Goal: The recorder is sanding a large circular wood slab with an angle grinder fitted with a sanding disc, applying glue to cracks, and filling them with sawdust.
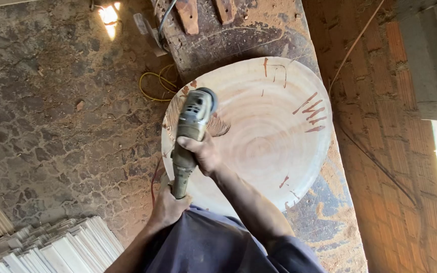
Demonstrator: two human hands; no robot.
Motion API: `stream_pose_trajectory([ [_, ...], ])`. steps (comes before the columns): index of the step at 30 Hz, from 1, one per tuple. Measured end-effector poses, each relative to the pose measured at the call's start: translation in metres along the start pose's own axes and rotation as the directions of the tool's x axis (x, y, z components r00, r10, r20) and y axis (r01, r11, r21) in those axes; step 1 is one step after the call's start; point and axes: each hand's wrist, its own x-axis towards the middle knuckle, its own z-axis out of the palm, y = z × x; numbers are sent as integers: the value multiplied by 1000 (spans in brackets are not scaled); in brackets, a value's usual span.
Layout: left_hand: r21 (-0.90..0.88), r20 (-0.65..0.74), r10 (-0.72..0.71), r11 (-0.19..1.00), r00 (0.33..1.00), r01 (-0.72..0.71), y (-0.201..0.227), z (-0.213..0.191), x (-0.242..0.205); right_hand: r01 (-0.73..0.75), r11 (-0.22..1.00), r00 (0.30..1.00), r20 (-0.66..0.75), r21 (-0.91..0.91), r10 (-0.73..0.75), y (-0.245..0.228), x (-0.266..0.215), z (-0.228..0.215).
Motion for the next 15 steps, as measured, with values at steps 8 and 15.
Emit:
stream_pose_trajectory([
  [8,-482,97,97,876,990,-39,56,13,11,-112,982,959,243,-151,146,-27,59,-16],
  [15,-432,33,204,886,978,-170,140,75,50,-65,997,984,-165,39,71,-83,63,-88],
])
